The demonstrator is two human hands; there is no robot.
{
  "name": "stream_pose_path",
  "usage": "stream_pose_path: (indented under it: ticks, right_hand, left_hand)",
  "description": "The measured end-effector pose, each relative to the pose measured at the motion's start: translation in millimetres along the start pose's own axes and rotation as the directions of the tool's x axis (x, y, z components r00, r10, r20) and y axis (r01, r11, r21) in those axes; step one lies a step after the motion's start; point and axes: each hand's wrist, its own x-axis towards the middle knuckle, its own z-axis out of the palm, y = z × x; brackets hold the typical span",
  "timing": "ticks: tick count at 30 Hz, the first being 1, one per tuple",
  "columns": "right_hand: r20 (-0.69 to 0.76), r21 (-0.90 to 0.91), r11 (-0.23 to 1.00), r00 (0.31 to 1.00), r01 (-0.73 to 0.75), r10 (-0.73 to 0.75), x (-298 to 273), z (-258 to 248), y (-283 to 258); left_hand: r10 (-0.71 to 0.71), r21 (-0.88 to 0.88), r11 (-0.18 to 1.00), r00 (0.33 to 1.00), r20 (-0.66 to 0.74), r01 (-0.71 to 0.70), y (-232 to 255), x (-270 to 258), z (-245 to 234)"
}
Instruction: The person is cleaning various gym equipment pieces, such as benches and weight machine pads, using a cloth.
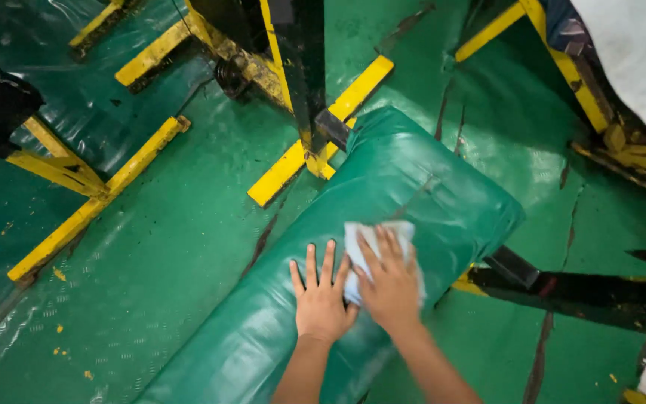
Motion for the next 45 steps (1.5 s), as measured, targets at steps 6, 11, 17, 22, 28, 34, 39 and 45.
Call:
stream_pose_path:
  ticks: [6, 11, 17, 22, 28, 34, 39, 45]
  right_hand:
    - [-0.187, -0.172, 0.942, 0.948, -0.289, 0.257, 34, 10, 177]
    - [-0.076, -0.302, 0.892, 0.941, -0.338, 0.331, 141, 32, 103]
    - [0.008, -0.132, 0.99, 0.999, 0.054, -0.053, 37, 4, 20]
    - [-0.028, -0.167, 0.985, 0.998, 0.052, -0.057, 4, 20, 109]
    - [-0.115, -0.133, 0.96, 0.966, -0.247, 0.232, -7, 19, 13]
    - [0.028, -0.002, 0.98, 0.979, -0.201, 0.201, -144, -12, -62]
    - [0.503, 0.71, 0.258, 0.728, -0.655, 0.466, -294, 31, -14]
    - [0.712, 0.684, -0.427, 0.416, -0.591, 0.565, -346, -163, 13]
  left_hand:
    - [0.091, -0.025, 0.994, 0.94, -0.329, -0.105, -7, 0, 24]
    - [0.093, -0.021, 0.994, 0.951, -0.296, -0.103, -9, 2, 24]
    - [0.048, -0.046, 0.998, 0.992, -0.118, -0.054, -7, 2, 25]
    - [0.063, -0.067, 0.994, 0.966, -0.251, -0.082, -12, 1, 29]
    - [0.081, 0.003, 0.996, 0.953, -0.292, -0.084, -17, 1, 49]
    - [0.19, -0.084, 0.973, 0.957, -0.219, -0.213, -34, -44, 30]
    - [0.18, -0.148, 0.979, 0.926, 0.332, -0.138, -34, -156, 20]
    - [0.15, -0.718, 0.575, 0.812, 0.563, 0.392, -44, -247, 49]
